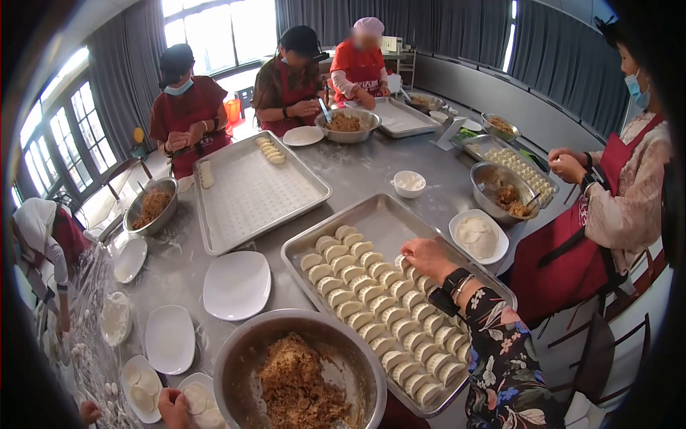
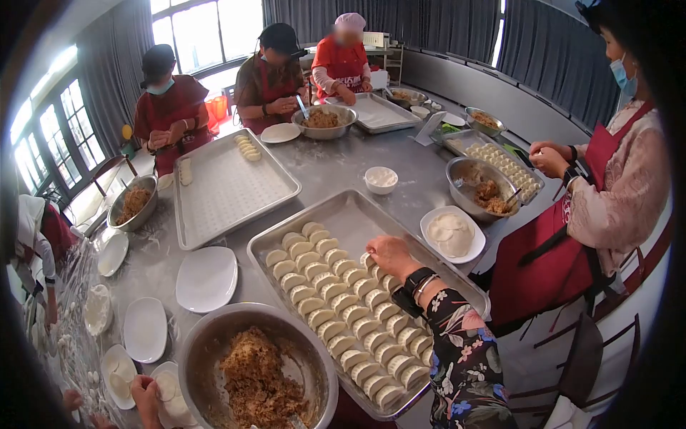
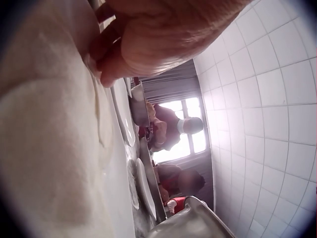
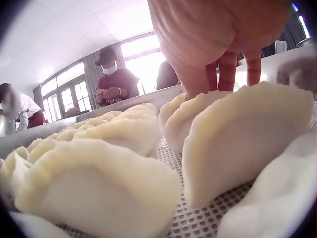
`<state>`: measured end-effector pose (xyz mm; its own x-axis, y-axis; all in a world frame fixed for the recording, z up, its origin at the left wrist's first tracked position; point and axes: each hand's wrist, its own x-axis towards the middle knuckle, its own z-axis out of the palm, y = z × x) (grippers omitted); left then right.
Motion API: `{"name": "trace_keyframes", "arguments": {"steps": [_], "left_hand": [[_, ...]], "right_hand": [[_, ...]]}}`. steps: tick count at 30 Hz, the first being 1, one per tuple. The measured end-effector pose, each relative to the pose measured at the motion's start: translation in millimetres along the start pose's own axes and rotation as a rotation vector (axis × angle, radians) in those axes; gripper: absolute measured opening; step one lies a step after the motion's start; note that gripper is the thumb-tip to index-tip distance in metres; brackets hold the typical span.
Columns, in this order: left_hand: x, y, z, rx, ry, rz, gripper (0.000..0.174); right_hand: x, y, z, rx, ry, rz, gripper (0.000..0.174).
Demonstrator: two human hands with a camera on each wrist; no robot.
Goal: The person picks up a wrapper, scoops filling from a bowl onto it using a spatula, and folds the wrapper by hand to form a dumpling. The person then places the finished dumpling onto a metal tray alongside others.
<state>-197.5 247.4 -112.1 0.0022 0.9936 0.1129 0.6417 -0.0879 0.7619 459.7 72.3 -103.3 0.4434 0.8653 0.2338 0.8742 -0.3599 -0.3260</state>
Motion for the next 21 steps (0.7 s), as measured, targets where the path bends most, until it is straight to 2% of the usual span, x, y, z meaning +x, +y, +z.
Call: {"name": "trace_keyframes", "arguments": {"steps": [2, 5, 7, 14, 21], "left_hand": [[-0.4, 2.6, -0.3, -0.004, 0.000, 0.015, 0.004], [-0.2, 0.9, -0.7, -0.020, -0.004, 0.022, 0.004], [3.8, -9.9, -0.5, -0.031, -0.010, -0.015, 0.004], [3.8, -11.8, -1.2, -0.020, -0.010, 0.026, 0.004], [8.5, -21.9, 0.9, 0.015, 0.019, 0.060, 0.005]], "right_hand": [[-0.6, 4.5, 7.1, 0.045, 0.074, -0.089, 0.011], [-1.6, 5.9, 5.4, 0.022, 0.014, -0.100, 0.011], [-1.4, 9.4, 6.3, 0.051, 0.022, -0.104, 0.011], [-6.2, 6.9, 2.2, 0.155, 0.033, -0.109, 0.013], [-6.1, 10.3, 3.1, 0.129, 0.047, -0.135, 0.012]]}}
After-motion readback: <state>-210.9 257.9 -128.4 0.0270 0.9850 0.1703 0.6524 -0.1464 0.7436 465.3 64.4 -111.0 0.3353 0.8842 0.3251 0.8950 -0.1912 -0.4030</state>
